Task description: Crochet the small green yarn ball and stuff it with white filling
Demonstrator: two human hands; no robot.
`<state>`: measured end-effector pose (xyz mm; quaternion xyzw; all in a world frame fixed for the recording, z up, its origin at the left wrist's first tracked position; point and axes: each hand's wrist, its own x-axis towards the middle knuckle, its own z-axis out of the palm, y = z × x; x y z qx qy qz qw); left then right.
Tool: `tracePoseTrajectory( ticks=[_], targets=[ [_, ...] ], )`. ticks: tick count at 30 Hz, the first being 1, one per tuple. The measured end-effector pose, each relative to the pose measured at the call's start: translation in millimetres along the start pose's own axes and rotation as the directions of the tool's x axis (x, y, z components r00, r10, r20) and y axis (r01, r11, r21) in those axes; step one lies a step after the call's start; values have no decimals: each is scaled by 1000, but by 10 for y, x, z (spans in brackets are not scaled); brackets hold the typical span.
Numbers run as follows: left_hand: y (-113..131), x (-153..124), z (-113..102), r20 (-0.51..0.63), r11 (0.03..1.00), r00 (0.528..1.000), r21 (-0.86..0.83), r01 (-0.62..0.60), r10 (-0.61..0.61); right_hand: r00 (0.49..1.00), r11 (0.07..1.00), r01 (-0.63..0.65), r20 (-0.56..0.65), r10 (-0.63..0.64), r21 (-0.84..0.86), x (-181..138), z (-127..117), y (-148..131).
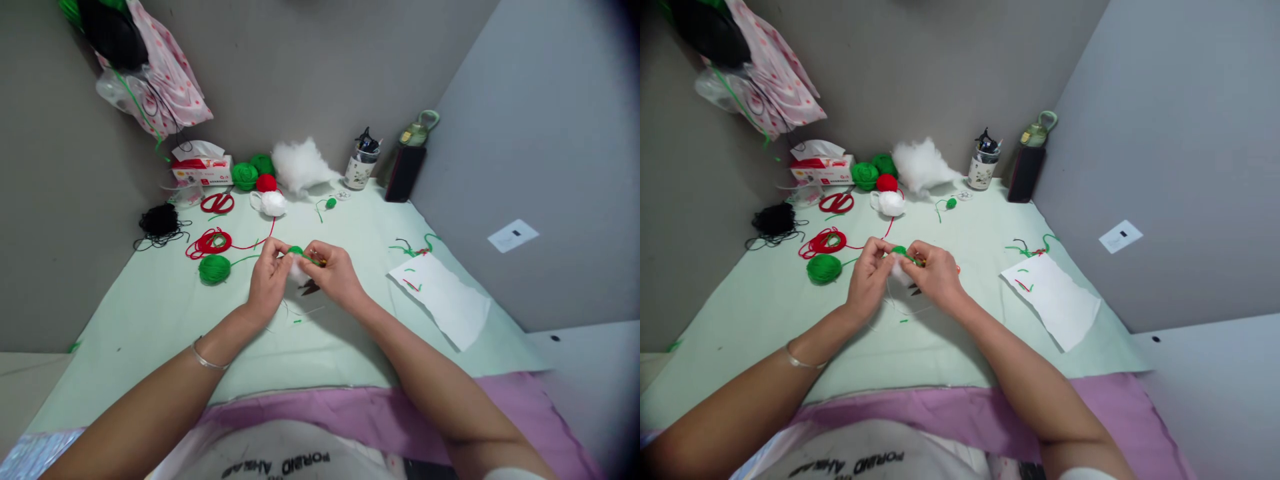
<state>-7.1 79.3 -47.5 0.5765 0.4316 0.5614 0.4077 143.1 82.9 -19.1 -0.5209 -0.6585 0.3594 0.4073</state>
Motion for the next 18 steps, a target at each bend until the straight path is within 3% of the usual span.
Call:
tracePoseTrajectory(
  ticks=[6, 11, 18],
  targets=[
    [-23, -1, -14, 52, 999, 999, 43, 0, -2, 993, 993, -117, -4, 117, -16, 46, -40, 37],
    [-59, -14, 11, 112, 998, 993, 60, 22, -29, 997, 997, -82, -8, 82, 3, 41, -80, 49],
    [-61, 40, -1, 58, 998, 997, 43, 41, -43, 984, 992, -80, 169, 62, 101, 7, -160, -33]
  ],
)
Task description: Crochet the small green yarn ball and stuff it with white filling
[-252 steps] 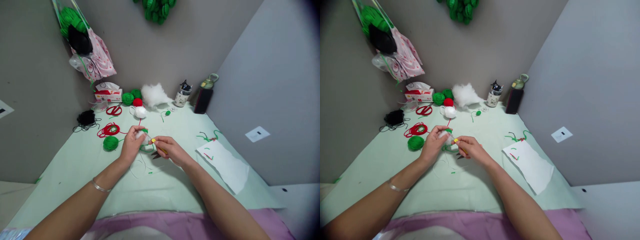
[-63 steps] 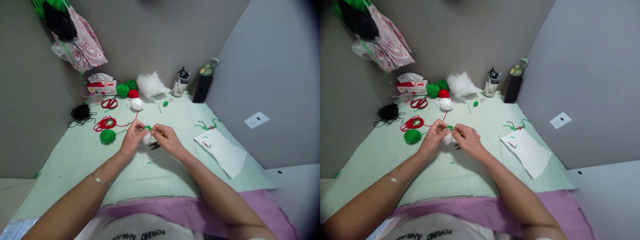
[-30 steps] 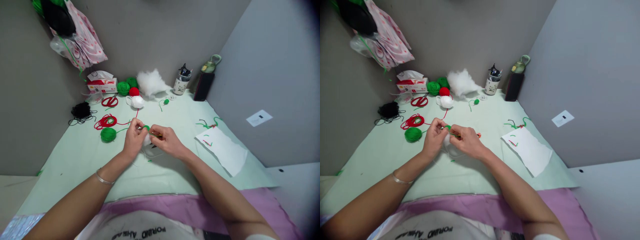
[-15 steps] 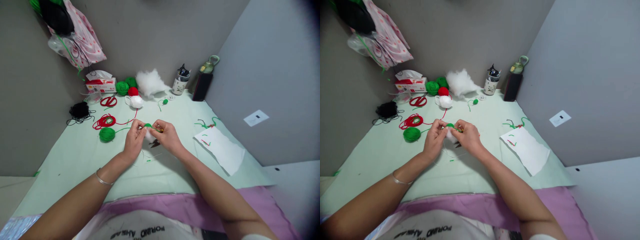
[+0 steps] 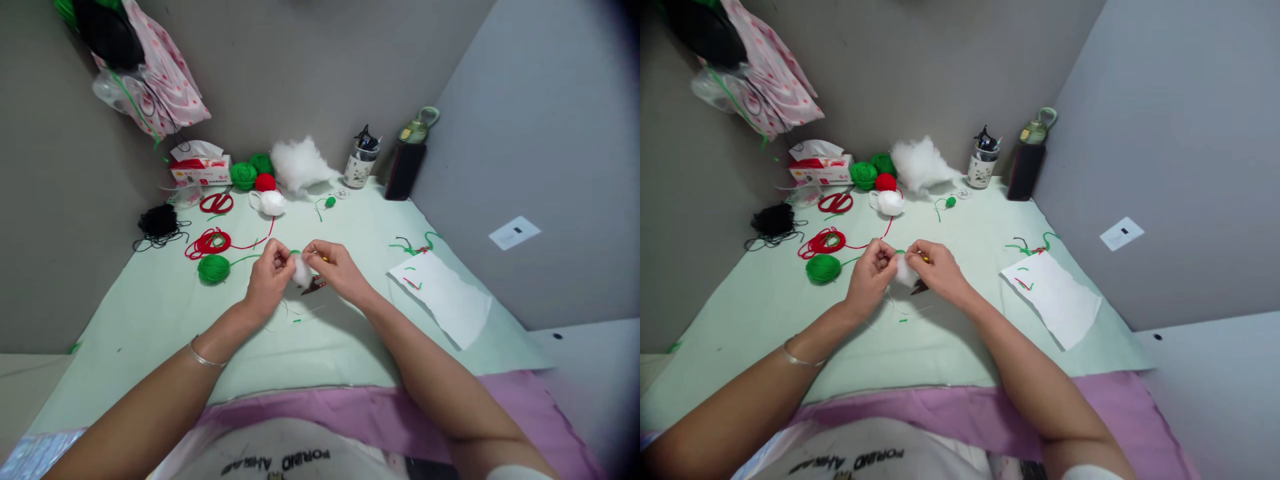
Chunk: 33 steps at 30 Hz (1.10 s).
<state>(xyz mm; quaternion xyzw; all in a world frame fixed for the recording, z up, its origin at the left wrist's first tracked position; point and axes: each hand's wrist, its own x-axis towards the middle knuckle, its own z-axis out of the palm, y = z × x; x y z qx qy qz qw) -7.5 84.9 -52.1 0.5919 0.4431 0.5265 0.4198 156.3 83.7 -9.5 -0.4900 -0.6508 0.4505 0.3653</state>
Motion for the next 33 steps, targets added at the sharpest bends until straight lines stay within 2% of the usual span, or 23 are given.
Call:
tracePoseTrajectory(
  ticks=[3, 9, 13, 19, 25, 29, 33],
  targets=[
    [13, 2, -13, 7, 1000, 1000, -18, -4, 4, 999, 996, -35, 31, 33, 81, 22, -18, 10],
    [89, -31, -16, 63, 997, 998, -81, 14, -9, 995, 999, -36, -97, 39, 36, 68, -2, 52],
    [120, -25, -11, 102, 986, 994, -154, 64, -49, 992, 999, -36, -123, 41, 40, 57, -4, 39],
    [80, 33, -7, 70, 962, 990, -237, 139, -126, 997, 998, 47, -52, -50, -49, 0, -4, 19],
    [55, 75, -26, -15, 970, 988, -193, 146, -152, 998, 992, 62, -9, -64, -112, -26, 68, 26],
    [64, 71, -18, -58, 979, 990, -164, 121, -132, 999, 998, 50, -20, -51, -43, -11, 107, 40],
    [102, 41, 1, -41, 976, 989, -173, 134, -143, 999, 995, -44, 22, 42, 85, 12, 117, 57]
  ],
)
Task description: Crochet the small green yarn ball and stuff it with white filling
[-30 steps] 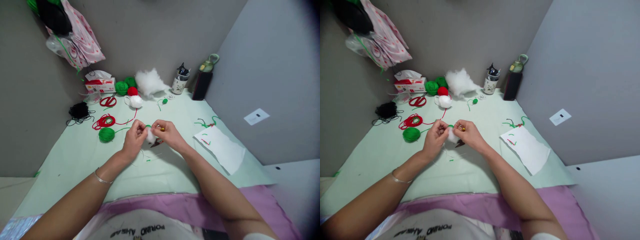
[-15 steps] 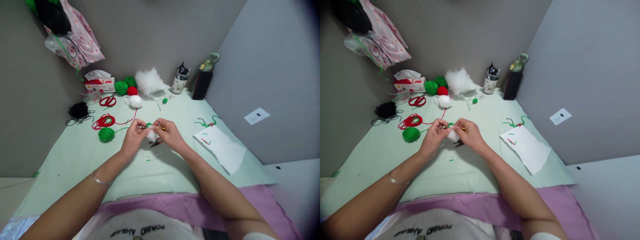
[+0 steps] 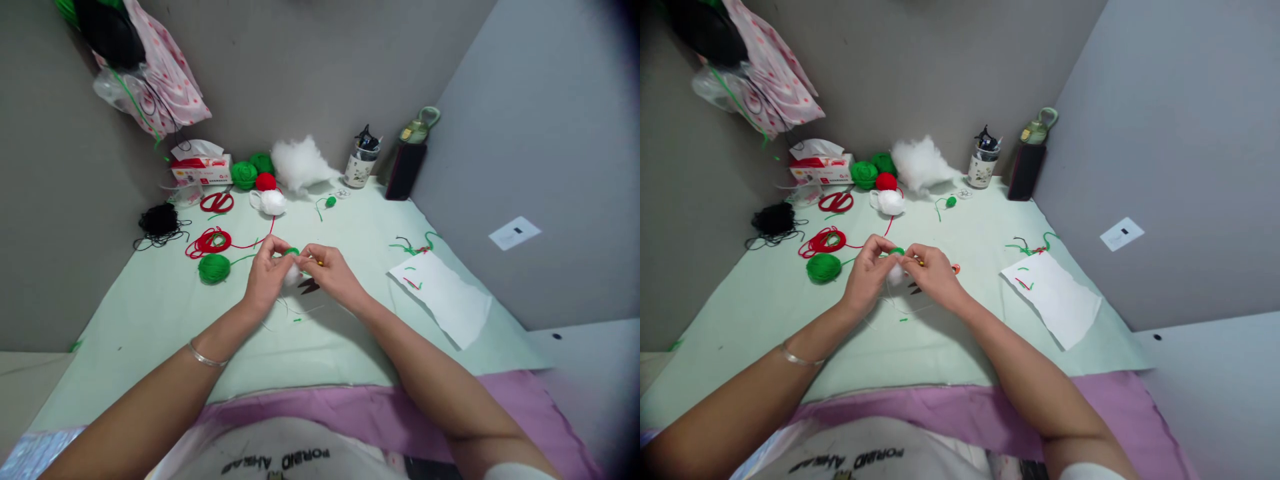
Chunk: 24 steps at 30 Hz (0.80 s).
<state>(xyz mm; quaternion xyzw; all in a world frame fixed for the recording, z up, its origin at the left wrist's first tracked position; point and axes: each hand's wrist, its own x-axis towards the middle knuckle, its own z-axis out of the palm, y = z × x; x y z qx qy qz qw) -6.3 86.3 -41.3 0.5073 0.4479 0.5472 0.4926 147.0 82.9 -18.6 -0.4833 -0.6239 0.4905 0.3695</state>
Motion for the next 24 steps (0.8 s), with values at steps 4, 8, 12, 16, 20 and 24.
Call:
tracePoseTrajectory(
  ticks=[4, 8, 12, 16, 20, 24],
  targets=[
    [26, -22, 8, 20, 999, 999, -22, 32, -31, 999, 999, -39, 15, 38, 29, 32, -1, 29],
    [38, 3, -33, 72, 995, 996, -85, 58, -52, 999, 1000, -24, -21, 25, 19, 47, -5, 54],
    [92, 44, -84, 119, 983, 990, -160, 88, -69, 997, 1000, 0, -84, 1, 20, 64, -22, 76],
    [137, 57, -94, 164, 972, 980, -187, 141, -111, 989, 999, 37, -146, -34, 15, 81, -24, 76],
    [116, 47, -80, 154, 970, 980, -189, 153, -124, 986, 998, 58, -159, -59, -16, 71, -11, 49],
    [100, 24, -56, 157, 970, 981, -196, 146, -116, 981, 996, 67, -175, -78, -66, 62, -15, 45]
  ],
)
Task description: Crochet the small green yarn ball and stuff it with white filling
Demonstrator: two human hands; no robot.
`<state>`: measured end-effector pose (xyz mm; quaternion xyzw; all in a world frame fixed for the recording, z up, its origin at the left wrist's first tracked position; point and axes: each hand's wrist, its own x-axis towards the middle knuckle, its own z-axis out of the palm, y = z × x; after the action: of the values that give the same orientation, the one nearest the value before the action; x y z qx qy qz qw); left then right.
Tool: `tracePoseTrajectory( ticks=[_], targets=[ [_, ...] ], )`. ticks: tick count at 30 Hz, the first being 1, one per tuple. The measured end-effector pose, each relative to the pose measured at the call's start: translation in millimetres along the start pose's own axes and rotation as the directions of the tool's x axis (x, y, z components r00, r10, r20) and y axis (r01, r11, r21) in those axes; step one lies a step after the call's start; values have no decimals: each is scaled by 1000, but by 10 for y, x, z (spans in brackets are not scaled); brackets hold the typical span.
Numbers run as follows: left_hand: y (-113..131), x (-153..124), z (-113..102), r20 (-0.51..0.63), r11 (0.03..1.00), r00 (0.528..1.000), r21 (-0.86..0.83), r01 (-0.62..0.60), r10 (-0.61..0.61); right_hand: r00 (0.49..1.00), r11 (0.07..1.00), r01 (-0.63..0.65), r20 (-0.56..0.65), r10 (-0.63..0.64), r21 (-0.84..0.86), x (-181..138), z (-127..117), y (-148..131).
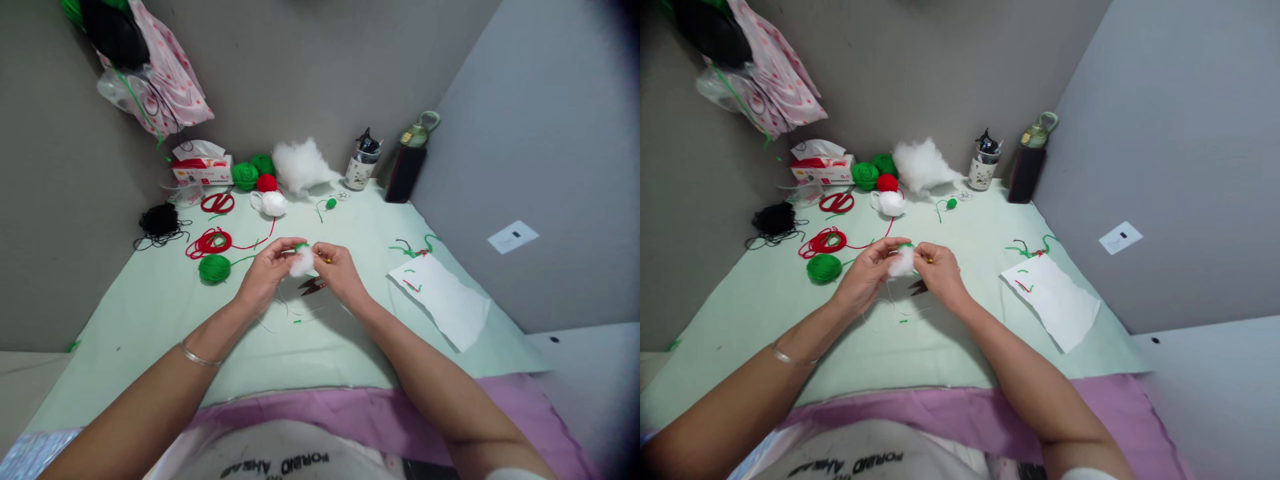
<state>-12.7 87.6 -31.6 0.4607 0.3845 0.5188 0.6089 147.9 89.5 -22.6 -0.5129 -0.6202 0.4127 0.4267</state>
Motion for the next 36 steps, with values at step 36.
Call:
tracePoseTrajectory(
  ticks=[36],
  targets=[
    [-106, 19, -12, 8, 990, 991, 48, -134, 134, 998, 996, 16, 59, -11, -90, -10, -45, 11]
  ],
)
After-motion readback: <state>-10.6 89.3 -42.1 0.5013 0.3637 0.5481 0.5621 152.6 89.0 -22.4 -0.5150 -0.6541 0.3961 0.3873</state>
